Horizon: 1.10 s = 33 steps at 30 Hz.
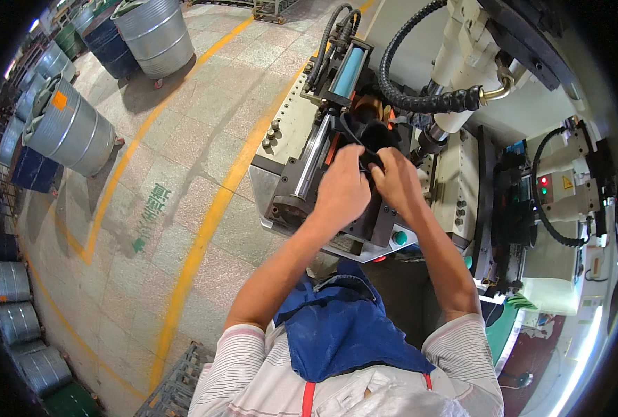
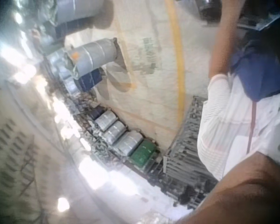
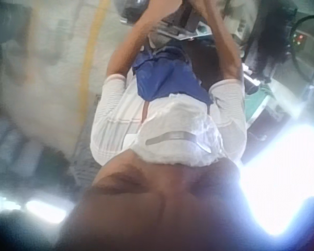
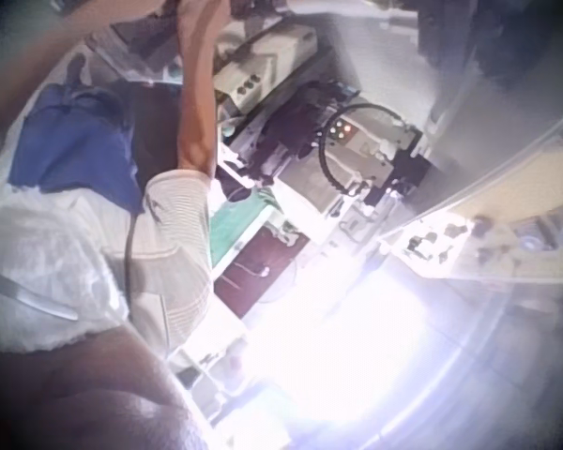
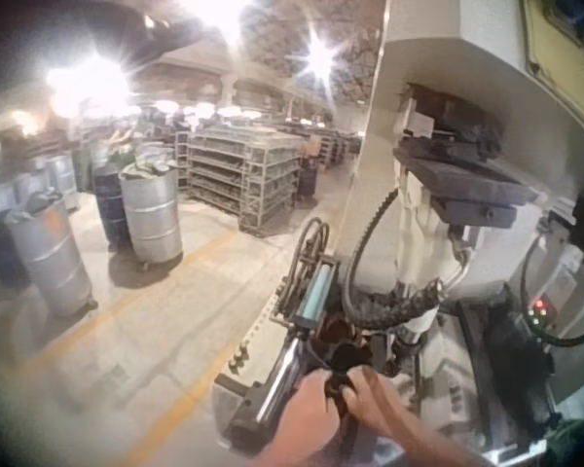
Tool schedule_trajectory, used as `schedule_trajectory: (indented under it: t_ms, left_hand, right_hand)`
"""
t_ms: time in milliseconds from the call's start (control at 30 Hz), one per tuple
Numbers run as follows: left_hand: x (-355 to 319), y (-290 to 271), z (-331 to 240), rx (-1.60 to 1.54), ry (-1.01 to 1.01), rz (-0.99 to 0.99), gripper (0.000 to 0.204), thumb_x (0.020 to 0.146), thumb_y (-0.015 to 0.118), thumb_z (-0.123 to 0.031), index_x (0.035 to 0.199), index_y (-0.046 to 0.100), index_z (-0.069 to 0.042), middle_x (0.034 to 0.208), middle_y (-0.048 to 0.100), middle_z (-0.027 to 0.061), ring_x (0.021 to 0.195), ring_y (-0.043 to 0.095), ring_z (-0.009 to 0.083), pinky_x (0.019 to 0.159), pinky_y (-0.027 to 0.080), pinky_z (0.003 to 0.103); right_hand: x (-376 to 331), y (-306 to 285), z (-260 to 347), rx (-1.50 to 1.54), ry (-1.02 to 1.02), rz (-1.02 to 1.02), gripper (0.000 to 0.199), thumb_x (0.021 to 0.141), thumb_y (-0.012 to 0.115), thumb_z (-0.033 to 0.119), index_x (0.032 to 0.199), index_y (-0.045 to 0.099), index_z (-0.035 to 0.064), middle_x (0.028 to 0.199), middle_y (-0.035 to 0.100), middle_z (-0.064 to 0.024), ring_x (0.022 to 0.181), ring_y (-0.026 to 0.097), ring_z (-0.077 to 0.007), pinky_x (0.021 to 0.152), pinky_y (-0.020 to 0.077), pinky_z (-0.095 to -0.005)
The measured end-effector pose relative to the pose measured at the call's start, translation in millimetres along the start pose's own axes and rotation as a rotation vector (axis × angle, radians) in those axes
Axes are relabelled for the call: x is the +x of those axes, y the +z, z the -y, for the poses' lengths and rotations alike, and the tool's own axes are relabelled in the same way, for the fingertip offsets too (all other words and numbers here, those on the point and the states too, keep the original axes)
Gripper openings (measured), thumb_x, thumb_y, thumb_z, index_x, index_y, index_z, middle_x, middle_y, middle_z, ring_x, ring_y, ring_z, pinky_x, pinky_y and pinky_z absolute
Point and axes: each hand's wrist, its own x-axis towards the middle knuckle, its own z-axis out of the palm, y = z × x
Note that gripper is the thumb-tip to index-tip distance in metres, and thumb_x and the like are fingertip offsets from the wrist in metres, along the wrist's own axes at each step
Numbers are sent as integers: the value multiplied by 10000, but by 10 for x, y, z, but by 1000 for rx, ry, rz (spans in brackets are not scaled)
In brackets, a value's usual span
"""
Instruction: The person operates a footwear-molding machine to shape boots, placing rubber components into the mold, activating the press, and removing the finished boots to place them on a conveyor belt.
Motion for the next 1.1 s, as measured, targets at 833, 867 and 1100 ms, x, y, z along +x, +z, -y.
schedule_trajectory:
  t_ms: [833,867,1100]
  left_hand:
    - [1847,1106,257,622,248,394,193,905,687,-249,985,723,-76,900,728,195,919,710,408,814,566,513]
    - [1862,1109,228,636,235,406,194,904,688,-247,988,722,-76,900,727,197,921,709,410,813,565,514]
    - [1715,703,175,771,459,772,226,893,610,-83,1036,768,-159,1019,748,111,990,718,327,844,578,457]
  right_hand:
    - [-393,245,-1076,1130,798,-2,392,851,811,297,1096,702,12,833,688,-31,735,590,-112,666,466,-288]
    - [-392,215,-1042,1105,792,17,404,854,808,291,1120,698,7,841,688,-30,750,593,-118,690,476,-296]
    - [-367,170,-908,974,712,178,486,868,844,313,1195,689,-10,952,705,-61,874,614,-150,820,497,-324]
